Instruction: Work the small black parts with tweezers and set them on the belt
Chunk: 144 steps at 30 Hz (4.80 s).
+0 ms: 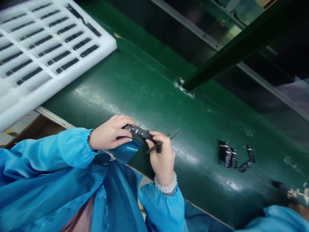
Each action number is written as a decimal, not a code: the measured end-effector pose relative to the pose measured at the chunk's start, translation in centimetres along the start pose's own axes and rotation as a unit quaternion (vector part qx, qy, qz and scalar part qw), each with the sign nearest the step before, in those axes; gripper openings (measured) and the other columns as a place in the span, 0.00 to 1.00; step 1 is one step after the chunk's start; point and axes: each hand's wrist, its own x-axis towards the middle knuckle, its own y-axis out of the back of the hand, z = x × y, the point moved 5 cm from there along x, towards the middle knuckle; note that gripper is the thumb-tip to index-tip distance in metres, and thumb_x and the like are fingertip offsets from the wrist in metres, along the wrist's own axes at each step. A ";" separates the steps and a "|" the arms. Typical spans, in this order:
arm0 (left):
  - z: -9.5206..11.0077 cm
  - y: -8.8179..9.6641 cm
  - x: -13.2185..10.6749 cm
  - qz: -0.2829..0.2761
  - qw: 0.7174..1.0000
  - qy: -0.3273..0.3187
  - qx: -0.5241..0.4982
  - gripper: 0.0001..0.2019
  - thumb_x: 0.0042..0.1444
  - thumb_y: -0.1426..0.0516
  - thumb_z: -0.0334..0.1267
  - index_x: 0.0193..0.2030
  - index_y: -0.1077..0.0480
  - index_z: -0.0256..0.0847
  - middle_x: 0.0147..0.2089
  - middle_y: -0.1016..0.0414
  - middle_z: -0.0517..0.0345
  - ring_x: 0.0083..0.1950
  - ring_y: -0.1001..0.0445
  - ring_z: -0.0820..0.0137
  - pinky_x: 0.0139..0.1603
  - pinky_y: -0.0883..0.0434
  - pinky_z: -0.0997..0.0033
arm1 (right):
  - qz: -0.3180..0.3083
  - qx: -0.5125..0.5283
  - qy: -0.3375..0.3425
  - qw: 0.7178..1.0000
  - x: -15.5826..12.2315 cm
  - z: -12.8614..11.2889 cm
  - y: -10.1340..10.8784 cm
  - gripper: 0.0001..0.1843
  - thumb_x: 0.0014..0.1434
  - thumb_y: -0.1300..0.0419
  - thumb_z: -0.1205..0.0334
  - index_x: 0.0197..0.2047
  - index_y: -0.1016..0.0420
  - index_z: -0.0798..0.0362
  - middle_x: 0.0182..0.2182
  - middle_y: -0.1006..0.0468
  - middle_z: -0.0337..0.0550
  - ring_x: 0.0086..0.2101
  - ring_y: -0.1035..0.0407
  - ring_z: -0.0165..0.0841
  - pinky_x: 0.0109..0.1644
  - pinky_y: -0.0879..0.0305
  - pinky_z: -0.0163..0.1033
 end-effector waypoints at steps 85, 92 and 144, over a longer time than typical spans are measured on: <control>2.0 -0.3 -1.4 0.046 0.997 -0.014 0.057 0.12 0.61 0.47 0.35 0.32 0.23 0.39 0.52 0.25 0.62 0.42 0.32 0.67 0.44 0.29 0.67 | 0.152 0.213 -0.288 0.921 -2.4 1.5 -1.4 0.11 0.49 0.33 0.58 0.35 0.23 0.55 0.27 0.19 0.39 0.27 0.23 0.30 0.34 0.25 0.34; 2.1 -0.3 -1.3 0.042 0.997 -0.012 0.063 0.13 0.62 0.48 0.36 0.32 0.23 0.40 0.52 0.25 0.62 0.43 0.32 0.68 0.44 0.29 0.67 | 0.146 0.158 -0.257 0.942 -2.5 1.2 -1.3 0.12 0.52 0.35 0.56 0.36 0.24 0.56 0.27 0.19 0.41 0.28 0.22 0.32 0.35 0.24 0.36; 1.5 0.2 -1.2 0.045 0.998 -0.029 0.034 0.12 0.61 0.48 0.36 0.34 0.23 0.39 0.59 0.32 0.53 0.47 0.34 0.64 0.50 0.31 0.61 | -0.029 -0.098 0.070 0.992 -0.8 -1.5 -2.1 0.13 0.59 0.41 0.62 0.49 0.30 0.48 0.44 0.22 0.44 0.50 0.30 0.37 0.54 0.31 0.47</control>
